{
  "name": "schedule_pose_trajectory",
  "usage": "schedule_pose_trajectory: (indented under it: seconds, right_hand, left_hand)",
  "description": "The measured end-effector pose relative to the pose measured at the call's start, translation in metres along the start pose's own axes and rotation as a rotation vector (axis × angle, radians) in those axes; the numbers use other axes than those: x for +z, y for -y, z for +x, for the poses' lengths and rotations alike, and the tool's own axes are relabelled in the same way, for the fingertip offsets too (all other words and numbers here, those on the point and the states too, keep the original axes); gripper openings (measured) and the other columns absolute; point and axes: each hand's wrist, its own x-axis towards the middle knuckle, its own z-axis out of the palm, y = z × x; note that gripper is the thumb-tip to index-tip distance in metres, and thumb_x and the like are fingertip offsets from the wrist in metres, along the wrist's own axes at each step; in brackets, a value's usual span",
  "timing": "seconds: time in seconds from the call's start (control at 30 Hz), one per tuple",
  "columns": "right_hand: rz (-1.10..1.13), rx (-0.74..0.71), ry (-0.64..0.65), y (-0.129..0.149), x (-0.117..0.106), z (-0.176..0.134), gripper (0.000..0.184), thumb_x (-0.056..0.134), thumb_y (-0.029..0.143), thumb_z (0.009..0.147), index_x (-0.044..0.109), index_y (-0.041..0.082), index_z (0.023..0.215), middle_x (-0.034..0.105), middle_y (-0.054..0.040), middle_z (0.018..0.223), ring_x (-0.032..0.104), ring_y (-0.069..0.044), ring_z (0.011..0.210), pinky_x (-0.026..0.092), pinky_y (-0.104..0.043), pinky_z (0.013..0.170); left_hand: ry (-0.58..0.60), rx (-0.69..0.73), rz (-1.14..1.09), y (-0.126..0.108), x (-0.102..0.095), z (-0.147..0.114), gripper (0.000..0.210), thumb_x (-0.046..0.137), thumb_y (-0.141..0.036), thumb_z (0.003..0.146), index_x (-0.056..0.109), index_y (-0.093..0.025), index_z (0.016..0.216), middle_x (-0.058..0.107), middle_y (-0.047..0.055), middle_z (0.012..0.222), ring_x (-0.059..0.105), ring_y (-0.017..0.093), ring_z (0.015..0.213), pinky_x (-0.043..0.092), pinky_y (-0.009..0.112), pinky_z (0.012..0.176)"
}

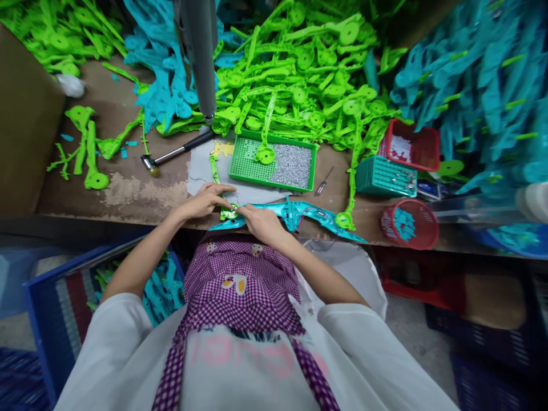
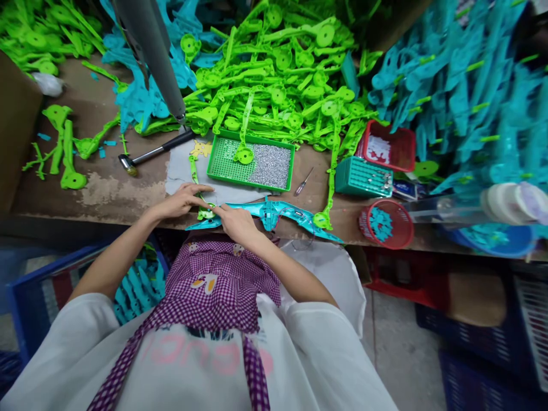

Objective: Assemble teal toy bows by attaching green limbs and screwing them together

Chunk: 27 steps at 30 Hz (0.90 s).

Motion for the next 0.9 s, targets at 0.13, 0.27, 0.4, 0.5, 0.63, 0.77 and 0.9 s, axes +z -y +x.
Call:
schedule_pose_trajectory:
  seconds: [0.13,0.27,0.4,0.5,0.63,0.77,0.9]
  right_hand:
    - [0.066,0.062,-0.039,-0.006,0.002,-0.001,0.035,0.029,0.025,0.099,0.052,0.017,0.125,0.071,-0.0115,0.108,0.058,-0.018,0.071,0.025,-0.031,0.061]
    - [0.126,0.120,-0.101,-0.013,0.006,-0.001,0.027,0.037,0.031,0.098,0.059,0.019,0.108,0.072,-0.0083,0.105,0.061,-0.017,0.076,0.027,-0.030,0.063]
    - [0.167,0.226,-0.139,-0.013,0.013,0.005,0.025,0.044,0.038,0.096,0.062,0.021,0.102,0.073,-0.0048,0.086,0.063,-0.018,0.074,0.025,-0.029,0.061]
    - [0.183,0.245,-0.139,-0.014,0.011,0.008,0.024,0.048,0.039,0.095,0.063,0.021,0.099,0.073,-0.0048,0.083,0.063,-0.018,0.073,0.024,-0.029,0.060]
    - [0.245,0.230,-0.139,-0.026,0.000,0.000,0.021,0.051,0.034,0.093,0.065,0.020,0.101,0.074,-0.0050,0.087,0.063,-0.017,0.076,0.028,-0.027,0.063]
    - [0.256,0.276,-0.139,-0.040,-0.005,-0.008,0.019,0.055,0.032,0.091,0.069,0.020,0.096,0.074,-0.0054,0.086,0.063,-0.018,0.079,0.029,-0.027,0.064]
    - [0.229,0.364,-0.144,-0.041,-0.001,-0.002,0.021,0.057,0.037,0.088,0.071,0.021,0.091,0.073,-0.0050,0.082,0.062,-0.019,0.077,0.028,-0.028,0.063]
  left_hand:
    - [0.060,-0.024,0.012,0.004,-0.005,0.002,0.066,0.041,0.006,0.069,0.074,-0.035,0.109,0.053,-0.002,0.145,0.045,0.021,0.133,0.026,0.049,0.113]
    - [0.074,-0.048,0.025,0.002,-0.007,0.005,0.066,0.041,0.005,0.068,0.075,-0.037,0.106,0.056,-0.003,0.142,0.045,0.021,0.133,0.026,0.047,0.114]
    - [0.068,-0.052,0.024,0.000,-0.008,0.006,0.065,0.042,0.005,0.067,0.075,-0.038,0.104,0.058,-0.004,0.140,0.046,0.020,0.132,0.027,0.046,0.113]
    - [0.067,-0.060,0.001,-0.001,-0.010,0.007,0.063,0.043,0.005,0.068,0.076,-0.037,0.101,0.059,-0.002,0.138,0.047,0.021,0.131,0.027,0.047,0.112]
    - [0.068,-0.065,-0.013,-0.003,-0.012,0.007,0.062,0.043,0.005,0.070,0.077,-0.037,0.100,0.059,-0.003,0.138,0.048,0.021,0.131,0.027,0.047,0.112]
    - [0.064,-0.059,0.013,-0.004,-0.012,0.007,0.060,0.043,0.004,0.069,0.076,-0.036,0.100,0.059,-0.003,0.138,0.048,0.021,0.130,0.028,0.046,0.113]
    - [0.047,-0.065,0.030,-0.006,-0.012,0.007,0.061,0.043,0.005,0.069,0.077,-0.035,0.100,0.059,-0.003,0.138,0.050,0.021,0.127,0.028,0.047,0.114]
